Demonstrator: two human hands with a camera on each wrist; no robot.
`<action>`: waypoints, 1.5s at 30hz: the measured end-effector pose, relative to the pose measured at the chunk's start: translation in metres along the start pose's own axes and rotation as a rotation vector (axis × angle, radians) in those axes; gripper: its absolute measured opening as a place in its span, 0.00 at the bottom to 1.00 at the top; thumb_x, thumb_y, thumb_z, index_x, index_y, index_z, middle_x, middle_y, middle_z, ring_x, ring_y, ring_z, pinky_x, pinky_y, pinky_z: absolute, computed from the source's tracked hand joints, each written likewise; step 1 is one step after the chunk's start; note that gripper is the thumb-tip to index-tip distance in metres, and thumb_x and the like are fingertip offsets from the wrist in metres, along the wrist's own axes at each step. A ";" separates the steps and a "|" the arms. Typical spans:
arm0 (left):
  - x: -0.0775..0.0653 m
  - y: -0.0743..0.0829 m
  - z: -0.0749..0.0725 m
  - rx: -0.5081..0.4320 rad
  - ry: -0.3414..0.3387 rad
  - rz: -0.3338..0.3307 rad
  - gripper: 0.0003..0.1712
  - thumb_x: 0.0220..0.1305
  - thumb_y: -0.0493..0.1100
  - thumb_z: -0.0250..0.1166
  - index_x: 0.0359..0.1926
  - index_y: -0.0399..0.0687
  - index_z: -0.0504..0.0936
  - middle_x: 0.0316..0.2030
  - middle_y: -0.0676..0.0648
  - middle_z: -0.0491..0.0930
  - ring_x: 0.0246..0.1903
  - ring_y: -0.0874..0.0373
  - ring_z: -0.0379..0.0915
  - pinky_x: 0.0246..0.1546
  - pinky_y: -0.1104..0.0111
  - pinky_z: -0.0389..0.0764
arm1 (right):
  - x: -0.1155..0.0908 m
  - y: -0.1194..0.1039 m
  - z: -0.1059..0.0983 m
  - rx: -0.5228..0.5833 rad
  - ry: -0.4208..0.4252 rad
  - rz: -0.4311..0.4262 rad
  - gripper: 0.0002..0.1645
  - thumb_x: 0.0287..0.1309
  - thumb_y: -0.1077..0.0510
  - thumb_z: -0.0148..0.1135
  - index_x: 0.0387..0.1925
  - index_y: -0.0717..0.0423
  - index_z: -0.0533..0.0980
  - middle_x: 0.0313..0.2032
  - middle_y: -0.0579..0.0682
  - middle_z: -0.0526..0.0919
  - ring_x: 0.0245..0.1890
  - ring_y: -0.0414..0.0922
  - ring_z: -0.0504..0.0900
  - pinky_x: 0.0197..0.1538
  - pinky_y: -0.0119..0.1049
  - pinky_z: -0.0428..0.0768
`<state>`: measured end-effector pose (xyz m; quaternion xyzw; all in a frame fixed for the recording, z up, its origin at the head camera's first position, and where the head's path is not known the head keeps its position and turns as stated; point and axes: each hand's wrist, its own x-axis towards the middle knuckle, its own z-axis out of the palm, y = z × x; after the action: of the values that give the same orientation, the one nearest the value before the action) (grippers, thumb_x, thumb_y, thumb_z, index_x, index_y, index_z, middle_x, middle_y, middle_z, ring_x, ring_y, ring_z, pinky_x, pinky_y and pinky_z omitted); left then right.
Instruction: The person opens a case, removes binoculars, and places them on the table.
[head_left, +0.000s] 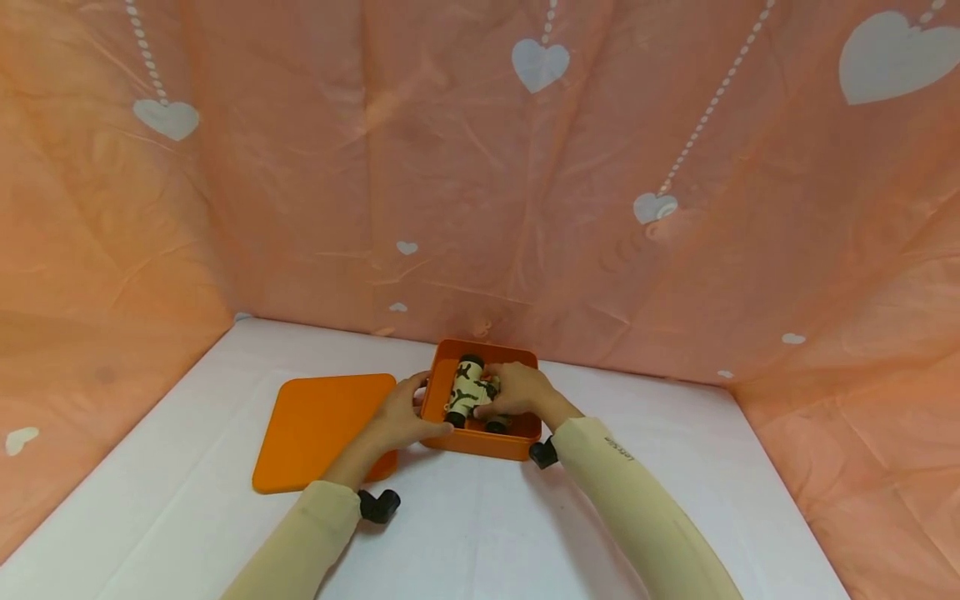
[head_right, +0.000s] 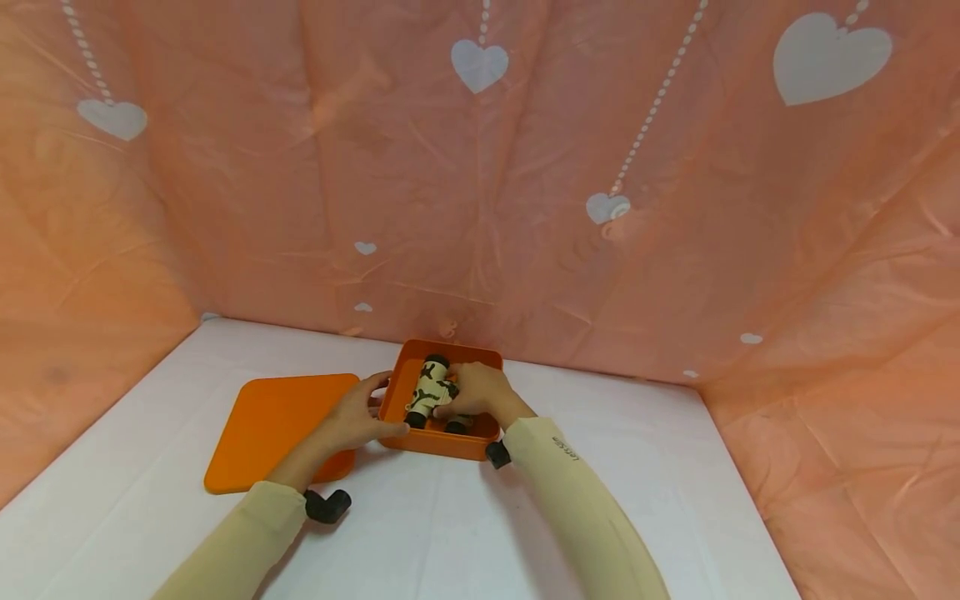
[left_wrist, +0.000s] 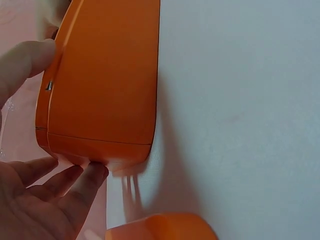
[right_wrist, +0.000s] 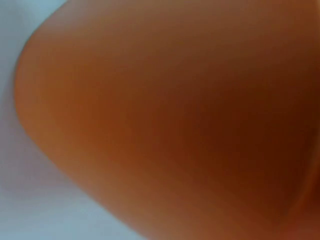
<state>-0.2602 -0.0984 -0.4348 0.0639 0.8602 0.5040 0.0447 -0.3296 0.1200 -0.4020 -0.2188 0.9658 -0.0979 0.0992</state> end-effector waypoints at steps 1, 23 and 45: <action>0.000 0.000 0.000 -0.004 -0.003 0.001 0.57 0.43 0.47 0.79 0.72 0.46 0.59 0.64 0.38 0.68 0.57 0.41 0.74 0.58 0.50 0.76 | 0.000 0.000 0.000 0.001 0.002 -0.001 0.47 0.43 0.31 0.71 0.63 0.47 0.72 0.56 0.50 0.80 0.54 0.47 0.78 0.58 0.50 0.78; 0.002 0.001 -0.002 -0.045 -0.038 -0.014 0.57 0.42 0.44 0.80 0.72 0.46 0.59 0.68 0.39 0.65 0.61 0.40 0.71 0.61 0.49 0.73 | -0.001 -0.002 -0.002 0.005 0.033 -0.045 0.42 0.42 0.37 0.75 0.58 0.51 0.77 0.52 0.49 0.83 0.49 0.45 0.80 0.56 0.45 0.80; 0.003 -0.001 -0.003 -0.018 -0.042 -0.033 0.56 0.44 0.46 0.79 0.72 0.48 0.59 0.69 0.40 0.63 0.63 0.39 0.68 0.61 0.48 0.73 | -0.012 -0.004 -0.028 0.018 0.090 -0.093 0.40 0.39 0.37 0.76 0.55 0.48 0.79 0.46 0.45 0.85 0.43 0.43 0.80 0.51 0.41 0.81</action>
<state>-0.2643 -0.1016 -0.4344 0.0598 0.8554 0.5095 0.0714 -0.3243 0.1254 -0.3722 -0.2577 0.9571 -0.1211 0.0529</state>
